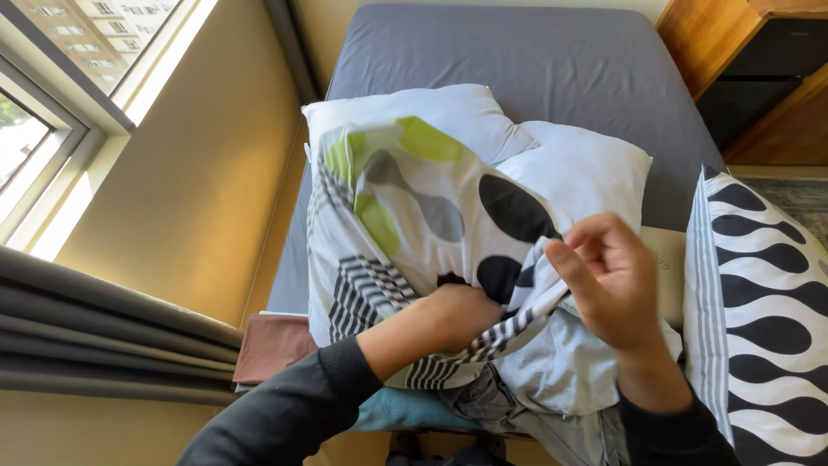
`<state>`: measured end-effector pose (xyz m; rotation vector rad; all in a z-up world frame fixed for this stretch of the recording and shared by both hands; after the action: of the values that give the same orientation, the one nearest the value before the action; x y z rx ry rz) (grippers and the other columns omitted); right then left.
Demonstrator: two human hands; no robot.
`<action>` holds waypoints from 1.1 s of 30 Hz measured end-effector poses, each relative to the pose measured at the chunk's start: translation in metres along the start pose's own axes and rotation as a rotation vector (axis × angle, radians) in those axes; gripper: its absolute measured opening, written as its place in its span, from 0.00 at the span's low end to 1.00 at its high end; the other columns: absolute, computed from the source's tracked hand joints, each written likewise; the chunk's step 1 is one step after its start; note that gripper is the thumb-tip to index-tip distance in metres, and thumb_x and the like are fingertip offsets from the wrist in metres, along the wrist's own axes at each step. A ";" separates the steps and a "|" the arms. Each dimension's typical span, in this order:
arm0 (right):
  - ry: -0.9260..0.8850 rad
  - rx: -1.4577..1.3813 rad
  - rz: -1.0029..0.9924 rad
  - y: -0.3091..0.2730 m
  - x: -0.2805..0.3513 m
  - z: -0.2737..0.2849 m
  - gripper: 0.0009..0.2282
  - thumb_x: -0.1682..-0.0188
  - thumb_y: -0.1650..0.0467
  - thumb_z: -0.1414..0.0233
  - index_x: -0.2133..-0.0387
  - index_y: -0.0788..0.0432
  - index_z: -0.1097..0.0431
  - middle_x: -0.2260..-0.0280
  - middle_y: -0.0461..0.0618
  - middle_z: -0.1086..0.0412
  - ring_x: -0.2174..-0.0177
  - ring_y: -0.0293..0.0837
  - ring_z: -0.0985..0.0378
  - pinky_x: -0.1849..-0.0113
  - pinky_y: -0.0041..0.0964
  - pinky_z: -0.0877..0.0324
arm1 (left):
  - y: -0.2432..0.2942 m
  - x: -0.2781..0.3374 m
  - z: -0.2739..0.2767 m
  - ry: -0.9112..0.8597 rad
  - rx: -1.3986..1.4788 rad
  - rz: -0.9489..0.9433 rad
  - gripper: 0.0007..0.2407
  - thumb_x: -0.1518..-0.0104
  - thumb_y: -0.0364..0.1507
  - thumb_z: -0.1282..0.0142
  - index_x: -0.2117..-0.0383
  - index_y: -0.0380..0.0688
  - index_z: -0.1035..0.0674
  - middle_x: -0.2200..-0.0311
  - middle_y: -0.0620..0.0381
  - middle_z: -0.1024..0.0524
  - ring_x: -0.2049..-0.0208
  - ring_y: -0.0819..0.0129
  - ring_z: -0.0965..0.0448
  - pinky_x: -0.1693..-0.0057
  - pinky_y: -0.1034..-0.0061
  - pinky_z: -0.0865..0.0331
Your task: The person inserts a white pillow into a patterned pillowcase on a bed. They manipulate the fabric to align the corners and smooth the surface, then repeat the process with a second pillow and a striped pillowcase.
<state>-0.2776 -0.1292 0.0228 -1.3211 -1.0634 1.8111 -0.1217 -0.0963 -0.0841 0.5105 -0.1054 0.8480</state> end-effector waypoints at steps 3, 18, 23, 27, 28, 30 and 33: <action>0.003 0.487 0.107 -0.002 -0.001 0.012 0.21 0.55 0.62 0.39 0.63 0.68 0.37 0.80 0.46 0.45 0.79 0.35 0.45 0.77 0.29 0.44 | 0.005 0.006 0.007 0.104 -0.081 0.062 0.08 0.49 0.31 0.43 0.66 0.46 0.17 0.68 0.46 0.17 0.64 0.49 0.17 0.58 0.57 0.25; 0.158 -0.515 -0.189 0.078 0.023 0.083 0.11 0.33 0.65 0.52 0.65 0.56 0.33 0.74 0.39 0.34 0.75 0.31 0.33 0.71 0.26 0.35 | -0.026 0.127 0.121 -0.256 0.292 0.505 0.43 0.50 0.65 0.74 0.41 0.46 0.24 0.40 0.43 0.29 0.35 0.49 0.33 0.32 0.57 0.43; -0.112 -1.007 -0.114 0.090 0.030 0.081 0.19 0.29 0.64 0.52 0.68 0.65 0.33 0.75 0.45 0.31 0.75 0.32 0.28 0.67 0.27 0.32 | -0.097 0.200 0.185 0.269 0.083 1.021 0.29 0.36 0.57 0.69 0.39 0.58 0.27 0.45 0.47 0.21 0.48 0.53 0.18 0.44 0.60 0.26; -0.228 -1.110 -0.074 0.096 0.032 0.090 0.18 0.28 0.66 0.52 0.67 0.68 0.32 0.73 0.50 0.27 0.73 0.36 0.25 0.64 0.30 0.29 | -0.104 0.216 0.192 0.435 -0.145 1.102 0.21 0.40 0.48 0.56 0.43 0.62 0.24 0.44 0.55 0.25 0.43 0.56 0.26 0.42 0.60 0.31; -0.163 -0.828 -0.123 0.098 0.032 0.100 0.15 0.31 0.66 0.52 0.66 0.66 0.32 0.71 0.49 0.28 0.70 0.36 0.26 0.63 0.30 0.30 | -0.106 0.212 0.188 0.375 -0.244 1.033 0.20 0.42 0.47 0.52 0.46 0.61 0.21 0.46 0.55 0.24 0.45 0.55 0.25 0.43 0.61 0.30; -0.106 -0.555 -0.172 0.097 0.031 0.119 0.13 0.34 0.66 0.51 0.65 0.64 0.33 0.69 0.48 0.29 0.67 0.36 0.27 0.61 0.30 0.31 | -0.121 0.201 0.168 0.306 -0.341 0.975 0.19 0.44 0.46 0.49 0.50 0.59 0.19 0.48 0.55 0.22 0.46 0.55 0.23 0.43 0.62 0.29; -0.159 -0.289 -0.319 0.114 0.027 0.143 0.12 0.38 0.66 0.54 0.66 0.65 0.34 0.68 0.49 0.30 0.67 0.36 0.27 0.62 0.31 0.31 | -0.144 0.180 0.144 0.680 -0.035 0.797 0.18 0.35 0.45 0.56 0.51 0.52 0.19 0.55 0.47 0.19 0.54 0.47 0.20 0.50 0.55 0.27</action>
<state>-0.4269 -0.1919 -0.0660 -1.0990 -1.5731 1.5842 0.1205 -0.1195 0.0378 0.1057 0.3242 1.7546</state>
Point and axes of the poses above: each hand's wrist, its own x-axis away from the middle knuckle, its own z-axis out of the back of the hand, y = z × x, the point moved 4 cm from there along -x, towards the middle knuckle
